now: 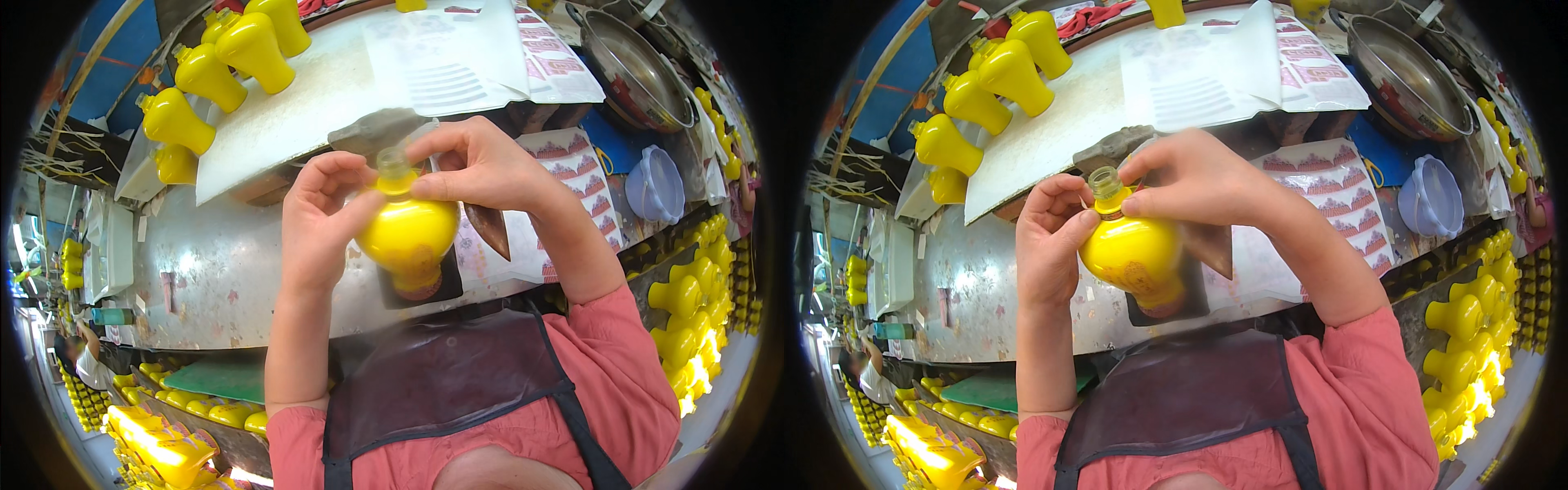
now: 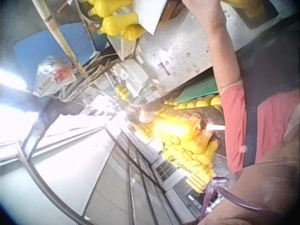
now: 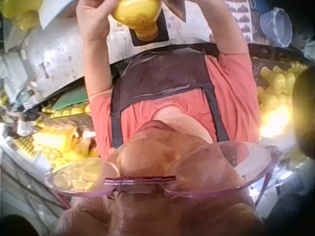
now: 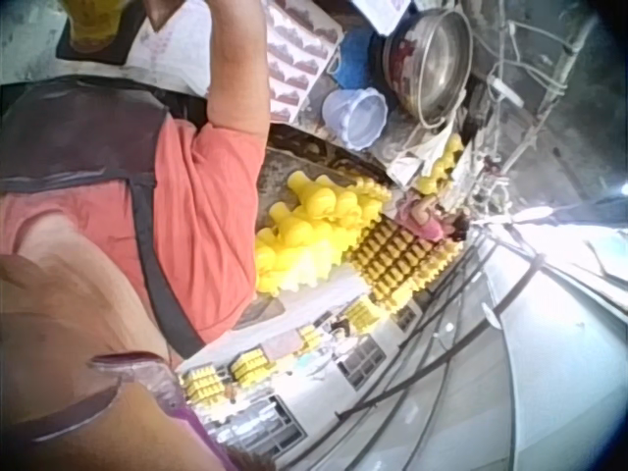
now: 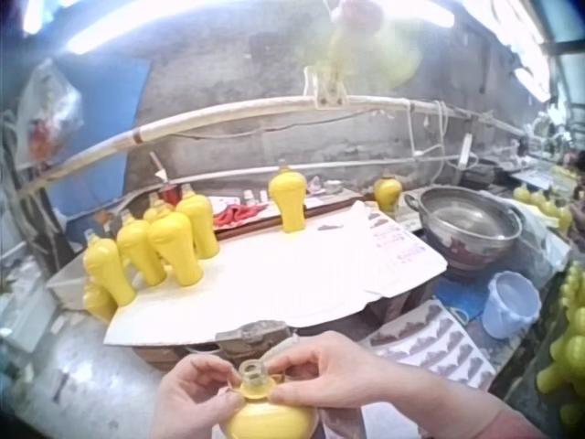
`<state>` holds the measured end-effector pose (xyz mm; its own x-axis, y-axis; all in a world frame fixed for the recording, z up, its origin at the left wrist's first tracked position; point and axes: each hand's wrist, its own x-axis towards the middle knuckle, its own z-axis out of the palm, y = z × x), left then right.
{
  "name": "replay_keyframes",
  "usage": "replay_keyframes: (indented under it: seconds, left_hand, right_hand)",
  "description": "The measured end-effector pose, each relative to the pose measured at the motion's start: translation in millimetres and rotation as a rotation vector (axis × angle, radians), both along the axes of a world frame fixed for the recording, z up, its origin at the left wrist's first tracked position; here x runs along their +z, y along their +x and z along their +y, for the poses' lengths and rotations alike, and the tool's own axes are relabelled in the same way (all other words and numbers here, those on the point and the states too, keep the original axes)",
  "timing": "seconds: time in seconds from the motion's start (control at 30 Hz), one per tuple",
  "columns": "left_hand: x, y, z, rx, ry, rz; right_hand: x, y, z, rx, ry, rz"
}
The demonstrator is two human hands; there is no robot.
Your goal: The person picks up a yellow plastic container, applies a printed label to its side, and smooths it with their fingers. They repeat this process on multiple containers, placing each labeled unit aside on the work surface.
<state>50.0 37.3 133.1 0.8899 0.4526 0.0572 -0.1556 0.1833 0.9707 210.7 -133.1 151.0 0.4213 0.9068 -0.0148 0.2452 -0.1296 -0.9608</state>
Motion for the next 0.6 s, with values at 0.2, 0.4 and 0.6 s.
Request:
replay_keyframes:
  seconds: [0.2,0.4,0.6]
  left_hand:
    - [-4.2,0.3,4.1,-0.003,-0.074,0.009]
    - [-6.2,2.2,7.3,-0.015,-0.116,0.009]
    - [-7.2,2.5,7.7,-0.007,-0.126,0.008]
  right_hand:
    - [-9.8,3.3,1.5,0.034,0.068,0.065]
    - [-9.5,2.5,3.2,0.022,0.051,0.027]
    - [-2.3,0.0,2.8,0.008,0.017,0.012]
